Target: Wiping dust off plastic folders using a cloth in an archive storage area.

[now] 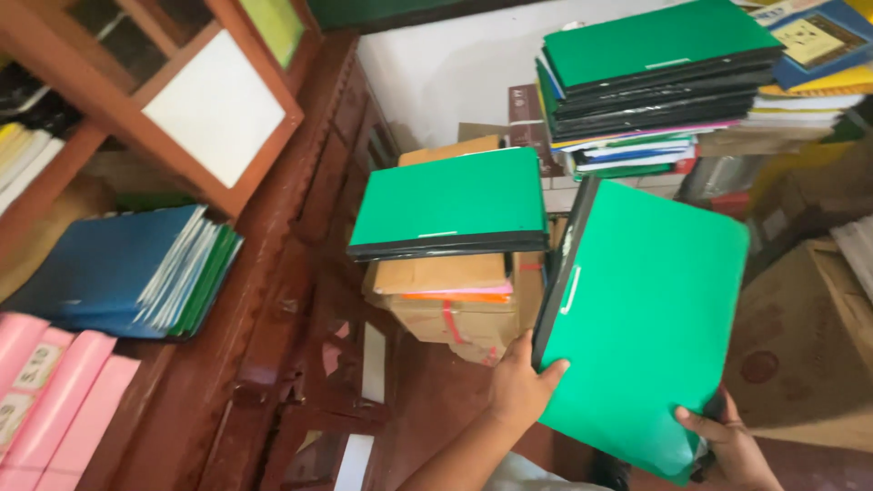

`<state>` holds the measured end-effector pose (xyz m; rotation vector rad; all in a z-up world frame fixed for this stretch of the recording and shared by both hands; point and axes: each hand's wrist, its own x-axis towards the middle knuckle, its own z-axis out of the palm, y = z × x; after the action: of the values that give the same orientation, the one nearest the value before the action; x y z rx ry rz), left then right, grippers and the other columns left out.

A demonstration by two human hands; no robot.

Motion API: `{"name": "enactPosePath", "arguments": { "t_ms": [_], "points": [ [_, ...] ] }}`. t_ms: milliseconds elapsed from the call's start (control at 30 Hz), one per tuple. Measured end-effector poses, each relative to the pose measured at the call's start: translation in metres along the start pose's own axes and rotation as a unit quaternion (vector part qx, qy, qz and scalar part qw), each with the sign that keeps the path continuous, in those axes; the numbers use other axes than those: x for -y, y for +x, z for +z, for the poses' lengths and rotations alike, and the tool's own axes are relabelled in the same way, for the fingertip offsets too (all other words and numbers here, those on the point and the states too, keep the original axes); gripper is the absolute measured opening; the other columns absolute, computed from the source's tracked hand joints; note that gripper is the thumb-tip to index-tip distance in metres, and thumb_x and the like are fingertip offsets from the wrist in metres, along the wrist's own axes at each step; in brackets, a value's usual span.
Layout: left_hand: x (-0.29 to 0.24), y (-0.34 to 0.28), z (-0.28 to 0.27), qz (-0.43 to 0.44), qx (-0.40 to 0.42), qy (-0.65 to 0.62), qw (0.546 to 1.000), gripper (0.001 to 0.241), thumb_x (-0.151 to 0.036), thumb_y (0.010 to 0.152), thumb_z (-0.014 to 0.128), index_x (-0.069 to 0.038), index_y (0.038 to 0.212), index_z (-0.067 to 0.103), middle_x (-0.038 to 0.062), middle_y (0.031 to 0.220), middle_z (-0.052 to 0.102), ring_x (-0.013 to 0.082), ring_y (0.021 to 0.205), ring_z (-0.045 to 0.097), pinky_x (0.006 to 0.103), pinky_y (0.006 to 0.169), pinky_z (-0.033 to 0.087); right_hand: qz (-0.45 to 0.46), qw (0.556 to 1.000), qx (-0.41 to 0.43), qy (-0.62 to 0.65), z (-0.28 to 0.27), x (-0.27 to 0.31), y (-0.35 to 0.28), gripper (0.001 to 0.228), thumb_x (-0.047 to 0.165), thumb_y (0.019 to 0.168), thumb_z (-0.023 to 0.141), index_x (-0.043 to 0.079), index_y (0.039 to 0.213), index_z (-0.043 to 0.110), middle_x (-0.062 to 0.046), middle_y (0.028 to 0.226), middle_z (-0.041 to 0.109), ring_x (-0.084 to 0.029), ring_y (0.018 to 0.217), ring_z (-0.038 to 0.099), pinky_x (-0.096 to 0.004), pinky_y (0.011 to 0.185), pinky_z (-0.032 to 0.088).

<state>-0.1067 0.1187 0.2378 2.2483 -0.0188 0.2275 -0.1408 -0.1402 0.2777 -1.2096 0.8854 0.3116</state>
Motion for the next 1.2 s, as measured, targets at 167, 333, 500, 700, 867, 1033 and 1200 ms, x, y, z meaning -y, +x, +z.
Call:
{"name": "enactPosePath", "arguments": {
  "t_ms": [167,333,500,700,867,1033,1200],
  "points": [
    [-0.005,0.009,-0.028,-0.015,-0.023,0.005,1.000,0.068,-0.039,0.083,0.076,0.000,0.135,0.056,0.021,0.117,0.071,0.0393,0.099,0.070,0.0450,0.085,0.055,-0.032,0.998,0.004,-0.062,0.032,0.032,-0.033,0.073,-0.007,0.095,0.046,0.016,0.163,0.031,-0.017,0.157,0.040,-0.040,0.135,0.038,-0.056,0.108,0.028],
    [-0.021,0.025,-0.057,-0.058,-0.062,-0.014,0.996,0.063,-0.037,0.082,0.076,-0.003,0.132,0.058,0.019,0.112,0.071,0.0372,0.094,0.071,0.0439,0.082,0.056,-0.058,0.990,0.051,-0.116,0.061,0.070,-0.032,0.073,-0.004,0.090,0.050,0.010,0.160,0.034,-0.022,0.151,0.045,-0.040,0.134,0.042,-0.056,0.106,0.032],
    [-0.035,0.047,-0.074,-0.100,-0.117,-0.043,0.987,0.047,-0.024,0.082,0.078,-0.008,0.124,0.063,0.010,0.104,0.074,0.0273,0.085,0.071,0.0375,0.077,0.056,-0.128,0.971,0.188,-0.073,0.072,0.089,0.043,0.066,-0.012,0.087,0.052,0.004,0.151,0.048,-0.021,0.128,0.056,-0.034,0.106,0.049,-0.045,0.090,0.036],
    [-0.046,0.070,-0.068,-0.198,-0.210,-0.095,0.953,0.045,-0.021,0.081,0.079,-0.008,0.122,0.065,0.008,0.095,0.076,0.0208,0.079,0.071,0.0334,0.076,0.058,-0.095,0.953,0.255,-0.133,0.114,0.144,0.114,0.064,-0.014,0.085,0.056,0.003,0.146,0.052,-0.020,0.123,0.059,-0.036,0.101,0.052,-0.047,0.087,0.039],
    [-0.055,0.084,-0.049,-0.285,-0.271,-0.138,0.909,0.040,-0.021,0.083,0.078,-0.009,0.120,0.068,0.005,0.090,0.076,0.0157,0.072,0.068,0.0297,0.071,0.057,-0.049,0.936,0.276,-0.214,0.152,0.193,0.121,0.065,-0.007,0.087,0.056,0.002,0.150,0.044,-0.024,0.130,0.056,-0.039,0.115,0.051,-0.049,0.099,0.034],
    [-0.059,0.093,-0.027,-0.359,-0.314,-0.205,0.854,0.042,-0.025,0.089,0.075,-0.002,0.122,0.065,0.009,0.094,0.075,0.0145,0.073,0.069,0.0280,0.072,0.058,-0.053,0.900,0.355,-0.248,0.180,0.215,0.183,0.065,-0.006,0.086,0.058,0.005,0.150,0.051,-0.020,0.123,0.059,-0.033,0.104,0.052,-0.044,0.090,0.038],
    [-0.078,0.114,-0.003,-0.409,-0.371,-0.401,0.731,0.045,-0.018,0.095,0.067,-0.003,0.136,0.056,0.012,0.117,0.068,0.0165,0.096,0.064,0.0293,0.085,0.053,-0.001,0.891,0.444,-0.091,0.187,0.226,0.272,0.042,0.050,0.103,0.062,0.021,0.133,0.065,0.002,0.113,0.071,-0.011,0.087,0.064,-0.030,0.074,0.051]
  ]
}}
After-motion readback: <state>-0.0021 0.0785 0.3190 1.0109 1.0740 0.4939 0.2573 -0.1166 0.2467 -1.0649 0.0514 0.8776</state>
